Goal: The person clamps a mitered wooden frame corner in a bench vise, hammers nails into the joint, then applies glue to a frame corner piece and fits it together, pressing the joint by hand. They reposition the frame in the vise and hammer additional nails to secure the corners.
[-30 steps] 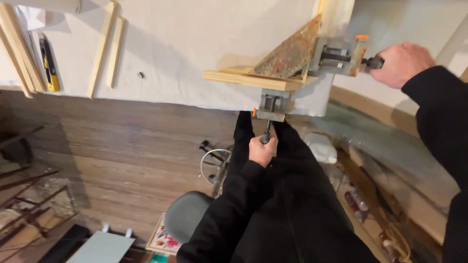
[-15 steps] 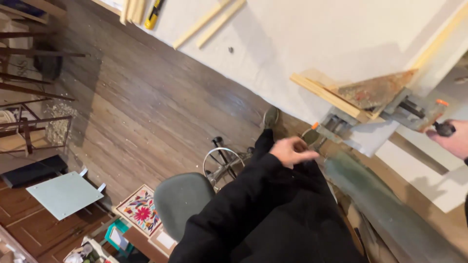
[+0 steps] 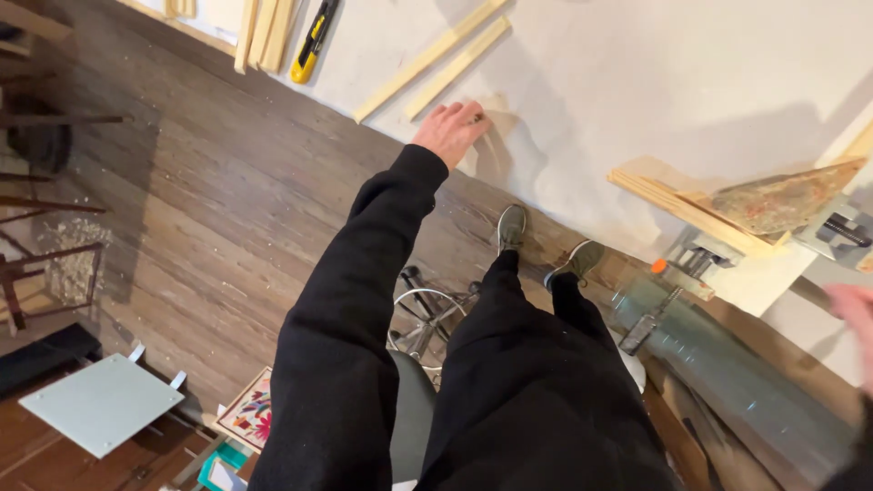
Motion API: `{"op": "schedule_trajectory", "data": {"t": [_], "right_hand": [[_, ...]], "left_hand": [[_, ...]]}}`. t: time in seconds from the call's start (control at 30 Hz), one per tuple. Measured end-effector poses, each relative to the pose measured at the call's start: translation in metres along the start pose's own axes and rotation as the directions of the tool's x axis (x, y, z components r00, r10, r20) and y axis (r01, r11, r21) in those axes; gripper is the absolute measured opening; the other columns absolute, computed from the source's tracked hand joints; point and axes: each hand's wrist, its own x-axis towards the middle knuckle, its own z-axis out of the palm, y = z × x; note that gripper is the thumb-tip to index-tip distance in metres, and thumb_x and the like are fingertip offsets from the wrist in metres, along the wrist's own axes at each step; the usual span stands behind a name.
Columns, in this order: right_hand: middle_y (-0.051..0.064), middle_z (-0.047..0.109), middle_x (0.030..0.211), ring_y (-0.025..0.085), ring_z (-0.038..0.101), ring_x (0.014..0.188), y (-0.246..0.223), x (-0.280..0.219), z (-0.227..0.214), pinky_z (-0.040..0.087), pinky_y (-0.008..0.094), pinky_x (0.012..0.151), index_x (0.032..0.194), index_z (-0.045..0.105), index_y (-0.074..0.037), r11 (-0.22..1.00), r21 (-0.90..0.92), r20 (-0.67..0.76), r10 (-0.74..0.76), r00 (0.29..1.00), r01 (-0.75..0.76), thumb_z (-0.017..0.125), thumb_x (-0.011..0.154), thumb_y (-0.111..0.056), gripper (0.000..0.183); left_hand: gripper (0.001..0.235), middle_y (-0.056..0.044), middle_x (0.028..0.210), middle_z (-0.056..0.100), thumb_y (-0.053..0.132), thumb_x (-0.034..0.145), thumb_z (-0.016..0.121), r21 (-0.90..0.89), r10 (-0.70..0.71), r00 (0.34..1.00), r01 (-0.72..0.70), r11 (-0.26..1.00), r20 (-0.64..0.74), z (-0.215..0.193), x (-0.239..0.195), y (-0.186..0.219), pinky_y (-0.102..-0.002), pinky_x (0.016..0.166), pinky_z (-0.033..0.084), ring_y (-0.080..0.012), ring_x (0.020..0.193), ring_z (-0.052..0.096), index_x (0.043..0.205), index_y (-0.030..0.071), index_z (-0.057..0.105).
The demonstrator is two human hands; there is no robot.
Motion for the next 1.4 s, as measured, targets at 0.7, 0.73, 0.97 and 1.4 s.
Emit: {"op": "schedule_trajectory", "data": {"t": [0.7,0.73,0.97,1.4], "right_hand": [[0.000,0.073,0.102,0.013,0.072,0.085,-0.533,0.116,0.091,0.058,0.025,0.076,0.113,0.078,-0.011,0.919,0.143,-0.106,-0.356,0.928,0.369,0.081,0.085,-0.009,0.028],[0.000,0.073,0.100,0.013,0.072,0.082,-0.536,0.114,0.088,0.058,0.025,0.073,0.112,0.078,-0.011,0.934,0.165,-0.109,-0.301,0.947,0.316,0.082,0.085,-0.007,0.027],[0.000,0.073,0.097,0.014,0.071,0.082,-0.532,0.104,0.089,0.057,0.026,0.072,0.106,0.079,-0.011,0.921,0.146,-0.144,-0.342,0.929,0.362,0.084,0.081,-0.006,0.027],[0.003,0.075,0.092,0.013,0.073,0.082,-0.515,0.086,0.086,0.058,0.024,0.073,0.102,0.079,-0.007,0.853,0.433,-0.114,-0.269,0.957,0.291,0.083,0.079,0.002,0.026]], "left_hand": [[0.022,-0.008,0.103,0.078,0.005,0.091,0.081,-0.866,0.020,0.915,0.388,-0.316,0.403,-0.167,-0.044,0.109,-0.029,0.089,0.062,-0.0123,0.095,0.074,0.112,-0.001,0.076],[0.022,-0.008,0.103,0.079,0.005,0.091,0.081,-0.865,0.049,0.914,0.398,-0.305,0.403,-0.170,-0.043,0.108,-0.029,0.089,0.062,-0.0120,0.095,0.074,0.111,-0.001,0.076],[0.017,-0.006,0.102,0.077,0.008,0.095,0.079,-0.845,0.161,0.906,0.423,-0.326,0.392,-0.170,-0.046,0.112,-0.026,0.088,0.060,-0.0093,0.094,0.072,0.110,0.001,0.076],[0.013,-0.004,0.098,0.073,0.007,0.098,0.074,-0.735,0.187,0.888,0.453,-0.504,0.420,-0.166,-0.055,0.144,-0.026,0.083,0.057,-0.0107,0.086,0.069,0.108,-0.001,0.073]]}}
